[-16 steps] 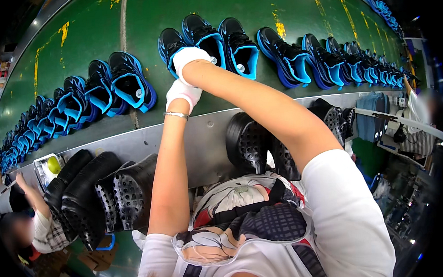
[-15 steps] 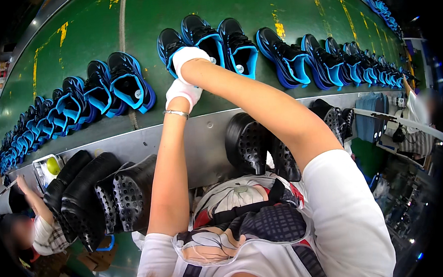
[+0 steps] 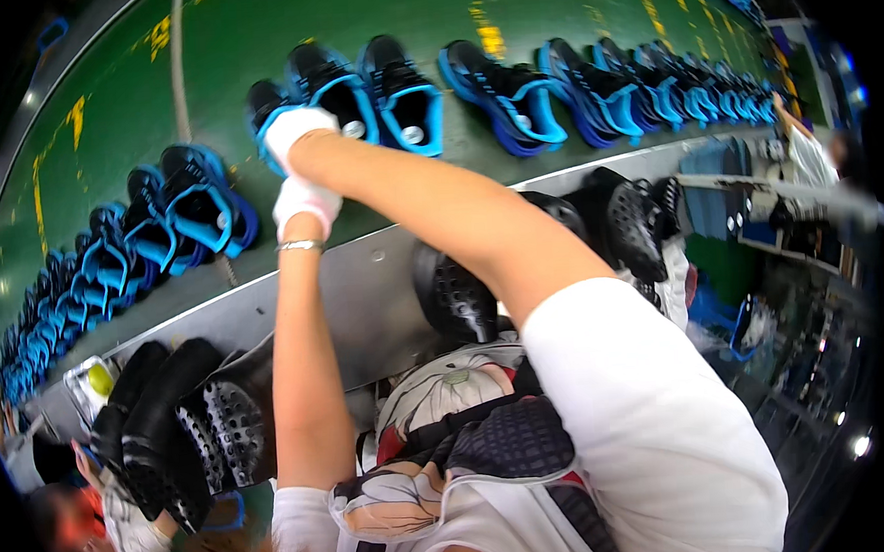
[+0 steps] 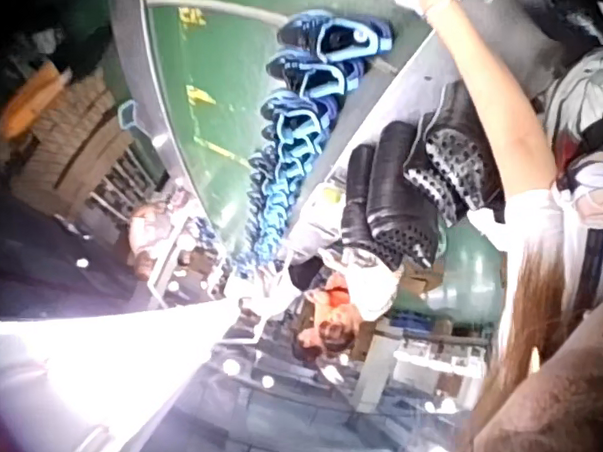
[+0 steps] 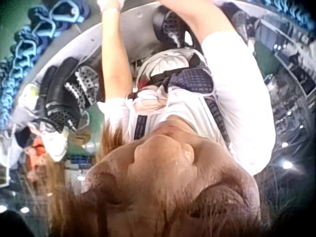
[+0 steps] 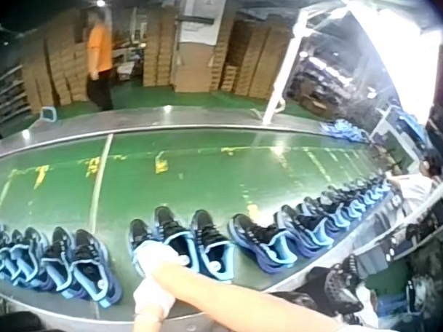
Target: The person picks up blue and black sneakers from an assembly line by hand, places black ventilated shoe components on top of each pair, and pushes them down the line.
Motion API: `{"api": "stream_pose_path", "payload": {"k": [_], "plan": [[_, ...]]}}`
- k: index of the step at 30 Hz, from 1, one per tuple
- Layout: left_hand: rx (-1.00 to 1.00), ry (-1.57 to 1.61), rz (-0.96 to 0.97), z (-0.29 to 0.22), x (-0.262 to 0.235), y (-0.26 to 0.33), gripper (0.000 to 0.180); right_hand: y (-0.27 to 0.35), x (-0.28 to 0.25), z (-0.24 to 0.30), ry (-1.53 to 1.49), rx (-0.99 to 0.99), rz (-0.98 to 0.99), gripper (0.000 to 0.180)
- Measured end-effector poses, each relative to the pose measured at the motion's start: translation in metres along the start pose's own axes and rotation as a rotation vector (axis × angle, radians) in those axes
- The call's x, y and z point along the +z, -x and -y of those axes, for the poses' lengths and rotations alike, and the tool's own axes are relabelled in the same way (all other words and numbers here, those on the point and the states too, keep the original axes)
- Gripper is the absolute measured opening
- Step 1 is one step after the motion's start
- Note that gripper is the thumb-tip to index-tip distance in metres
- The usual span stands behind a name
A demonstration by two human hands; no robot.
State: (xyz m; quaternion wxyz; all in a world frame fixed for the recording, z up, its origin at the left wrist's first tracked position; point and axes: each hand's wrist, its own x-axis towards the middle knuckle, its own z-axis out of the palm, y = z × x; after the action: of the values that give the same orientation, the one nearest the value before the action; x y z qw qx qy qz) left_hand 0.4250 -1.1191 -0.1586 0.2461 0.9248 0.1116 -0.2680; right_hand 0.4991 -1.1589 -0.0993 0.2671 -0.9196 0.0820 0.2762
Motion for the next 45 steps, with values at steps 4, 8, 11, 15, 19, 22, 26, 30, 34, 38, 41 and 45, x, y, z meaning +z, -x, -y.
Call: {"api": "stream_pose_path", "payload": {"k": [4,8,11,15,19,22,26,30,34,38,41,45], "plan": [[0.055,-0.119,-0.027,-0.004,0.007,-0.001,0.037,0.018,-0.049,-0.023,0.520,-0.355,0.369,0.041],[0.130,-0.050,-0.245,0.019,-0.005,0.017,0.041,0.111,-0.169,-0.077,0.430,-0.525,0.231,0.044],[0.172,-0.164,-0.378,0.022,-0.010,0.034,0.044,0.164,-0.249,-0.186,0.169,-0.368,-0.122,0.039],[0.301,-0.094,-0.668,0.016,0.005,0.074,0.045,0.223,-0.294,-0.375,0.244,-0.087,-0.522,0.033],[0.304,0.096,-0.644,0.011,0.033,0.110,0.038,0.270,-0.270,-0.521,0.274,0.243,-0.464,0.033],[0.264,0.232,-0.523,0.010,0.041,0.134,0.034,0.273,-0.235,-0.570,0.271,0.283,-0.420,0.045],[0.314,0.168,-0.503,0.004,0.050,0.145,0.032,0.256,-0.216,-0.590,0.307,0.150,-0.518,0.039],[0.313,0.170,-0.447,-0.005,0.057,0.151,0.031,0.255,-0.224,-0.598,0.357,0.086,-0.479,0.033],[0.304,0.200,-0.428,-0.017,0.056,0.165,0.031,0.264,-0.235,-0.594,0.356,0.060,-0.432,0.030],[0.311,0.276,-0.504,-0.017,0.044,0.173,0.032,0.282,-0.270,-0.568,0.210,0.047,-0.509,0.032],[0.192,0.554,-0.459,-0.041,0.023,0.180,0.035,0.289,-0.295,-0.500,0.187,-0.084,-0.603,0.030],[0.429,1.007,-0.201,-0.098,-0.009,0.194,0.043,0.284,-0.283,-0.349,0.168,-0.622,-0.607,0.028]]}}
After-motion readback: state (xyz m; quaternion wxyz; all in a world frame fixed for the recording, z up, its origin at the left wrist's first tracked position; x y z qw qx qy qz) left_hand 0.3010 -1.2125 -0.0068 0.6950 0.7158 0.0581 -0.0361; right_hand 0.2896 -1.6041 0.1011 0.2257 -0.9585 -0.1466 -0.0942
